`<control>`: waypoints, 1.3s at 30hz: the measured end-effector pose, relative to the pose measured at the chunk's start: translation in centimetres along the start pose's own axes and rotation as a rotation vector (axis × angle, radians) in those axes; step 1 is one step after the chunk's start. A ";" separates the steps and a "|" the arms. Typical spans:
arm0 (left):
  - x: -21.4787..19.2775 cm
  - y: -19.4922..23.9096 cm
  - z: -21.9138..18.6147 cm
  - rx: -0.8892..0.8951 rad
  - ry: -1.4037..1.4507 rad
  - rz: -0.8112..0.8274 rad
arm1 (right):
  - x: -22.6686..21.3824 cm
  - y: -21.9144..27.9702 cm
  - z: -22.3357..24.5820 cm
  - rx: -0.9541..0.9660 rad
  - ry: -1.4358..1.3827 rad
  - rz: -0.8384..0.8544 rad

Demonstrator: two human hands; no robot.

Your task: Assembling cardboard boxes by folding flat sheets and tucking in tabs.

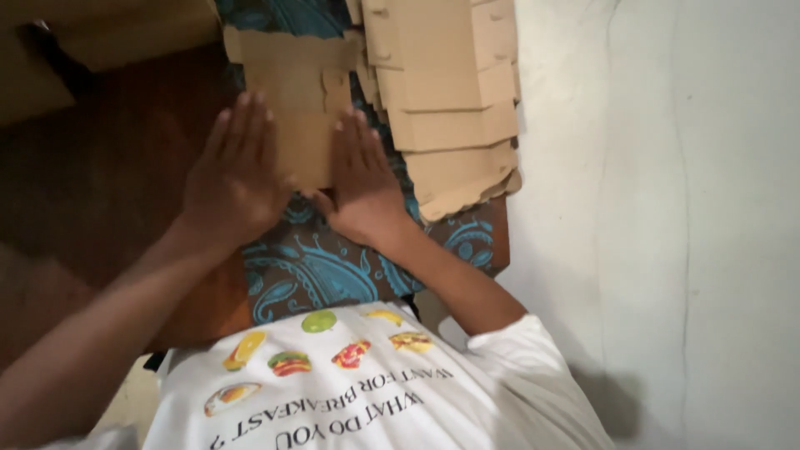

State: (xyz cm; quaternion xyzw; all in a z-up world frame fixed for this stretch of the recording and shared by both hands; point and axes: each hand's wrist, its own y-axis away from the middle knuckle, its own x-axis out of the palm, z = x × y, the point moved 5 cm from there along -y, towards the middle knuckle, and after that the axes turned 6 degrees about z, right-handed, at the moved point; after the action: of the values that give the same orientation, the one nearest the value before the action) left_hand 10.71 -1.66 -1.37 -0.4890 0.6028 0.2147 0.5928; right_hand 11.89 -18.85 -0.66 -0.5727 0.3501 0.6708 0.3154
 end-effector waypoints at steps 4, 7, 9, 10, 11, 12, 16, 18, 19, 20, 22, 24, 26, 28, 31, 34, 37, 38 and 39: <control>0.6 -0.1 -1.4 0.070 -0.101 0.013 | 0.4 1.2 1.1 -0.152 0.008 -0.048; -0.2 0.7 -0.3 0.096 -0.006 0.035 | 0.3 2.2 -0.1 -0.144 -0.015 -0.028; -0.5 0.9 0.0 0.081 0.004 0.058 | 0.2 2.0 -0.2 -0.132 -0.025 -0.038; -0.9 0.4 0.0 0.086 -0.014 0.023 | 0.3 1.3 -0.2 -0.103 -0.007 -0.025; -1.0 0.8 -0.9 0.085 -0.015 0.003 | 0.8 1.7 -0.1 -0.070 0.004 0.010; -0.9 0.3 -0.9 0.081 -0.006 0.013 | 0.5 1.4 0.0 -0.067 -0.002 0.022; 0.2 -1.5 1.3 -0.036 -0.028 -0.073 | -2.5 -1.0 -0.5 -0.075 -0.123 -0.205; 1.0 -1.1 1.2 -0.147 0.074 -0.040 | -3.8 -0.7 -0.6 -0.143 -0.232 -0.347; 1.2 -1.4 1.8 -0.229 0.141 0.031 | -3.6 -1.8 -1.6 0.003 -0.371 -0.273; 1.4 -1.7 2.4 -0.311 0.209 0.102 | -3.3 -2.9 -2.6 0.147 -0.509 -0.194; 1.3 -3.6 2.7 -0.272 0.240 0.147 | 0.0 -6.2 -5.0 0.102 -0.309 -0.185; 1.5 -3.9 3.0 -0.244 0.269 0.193 | 1.3 -7.6 -5.2 0.047 -0.112 -0.171; 1.9 -4.7 3.0 -0.067 0.351 0.184 | -0.2 -8.0 -5.2 0.035 -0.498 -0.227; -0.6 -6.0 2.0 -0.060 0.260 0.170 | 0.3 -8.8 -6.2 0.036 -0.442 -0.169; 0.6 -6.2 1.5 -0.022 0.101 0.149 | -1.6 -10.7 -6.2 -0.083 -0.221 -0.162; 2.6 -5.4 1.4 0.015 0.031 0.131 | -1.6 -13.3 -7.6 -0.278 -0.026 -0.228; 2.8 -5.5 1.6 0.046 0.012 0.075 | -3.1 -15.0 -7.9 -0.460 -0.031 -0.192; 2.8 -5.4 1.7 0.060 0.005 0.043 | -3.7 -15.2 -7.3 -0.568 -0.077 -0.118; 2.7 -5.0 1.8 0.056 0.004 0.040 | -4.2 -15.3 -7.4 -0.571 -0.075 -0.117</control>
State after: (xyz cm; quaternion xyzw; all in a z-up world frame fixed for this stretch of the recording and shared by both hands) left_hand 16.37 -3.21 -2.65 -0.4603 0.6197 0.2085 0.6005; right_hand 29.14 -16.58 1.08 -0.6321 0.1017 0.7437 0.1923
